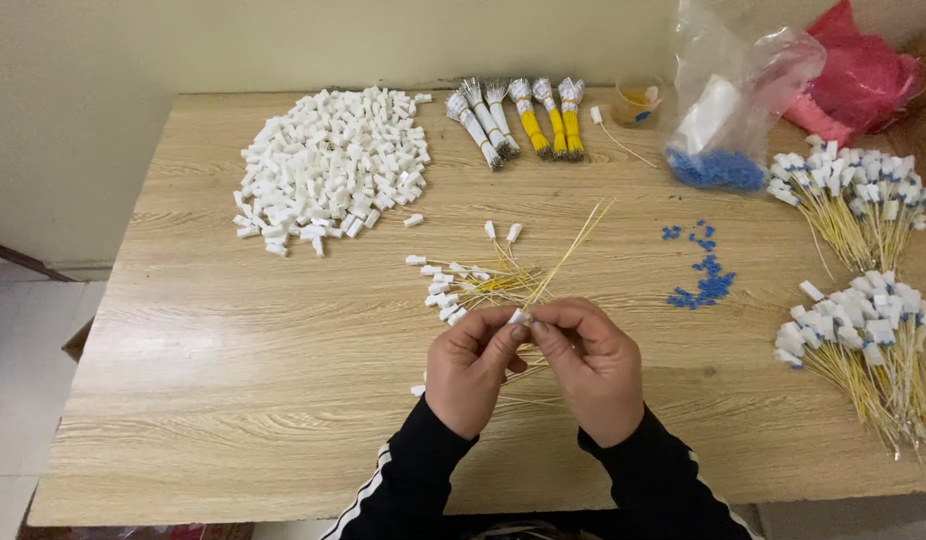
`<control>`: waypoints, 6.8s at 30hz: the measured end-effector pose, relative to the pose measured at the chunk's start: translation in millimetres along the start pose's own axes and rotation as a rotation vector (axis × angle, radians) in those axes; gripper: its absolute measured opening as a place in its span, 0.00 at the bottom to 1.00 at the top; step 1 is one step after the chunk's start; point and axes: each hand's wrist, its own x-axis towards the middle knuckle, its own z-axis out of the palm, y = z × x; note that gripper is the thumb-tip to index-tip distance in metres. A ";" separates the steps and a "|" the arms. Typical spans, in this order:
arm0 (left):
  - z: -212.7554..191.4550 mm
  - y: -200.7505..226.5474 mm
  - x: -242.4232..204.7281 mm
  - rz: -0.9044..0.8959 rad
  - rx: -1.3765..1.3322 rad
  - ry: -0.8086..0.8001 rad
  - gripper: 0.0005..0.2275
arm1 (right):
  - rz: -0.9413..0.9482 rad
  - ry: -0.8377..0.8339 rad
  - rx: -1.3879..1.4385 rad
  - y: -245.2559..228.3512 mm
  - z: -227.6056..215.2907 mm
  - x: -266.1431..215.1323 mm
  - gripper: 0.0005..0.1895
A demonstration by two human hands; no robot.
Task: Assembling small wire components by hand and bundling them with rubber bands
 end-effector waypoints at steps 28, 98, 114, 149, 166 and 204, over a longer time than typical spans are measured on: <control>-13.3 -3.3 4.8 -0.052 0.246 -0.043 0.06 | -0.147 -0.168 -0.161 22.4 -11.8 -0.3 0.12; 2.5 -19.1 9.0 -0.120 -0.370 -0.051 0.14 | 0.129 -0.027 0.070 -7.1 -10.1 23.6 0.05; 3.8 -7.6 -4.1 -0.047 -0.385 0.015 0.11 | -0.078 -0.153 -0.147 -21.9 -9.6 12.6 0.10; -36.5 -126.1 225.2 0.356 1.262 -0.101 0.14 | 0.752 -0.027 -1.195 167.1 -179.4 50.8 0.22; -25.4 -66.1 207.0 0.138 1.463 -0.120 0.13 | 0.550 0.074 -1.274 166.8 -168.2 42.3 0.15; -6.9 -9.9 20.2 -0.013 -0.408 0.134 0.09 | 0.140 -0.029 0.161 -0.9 20.4 32.6 0.06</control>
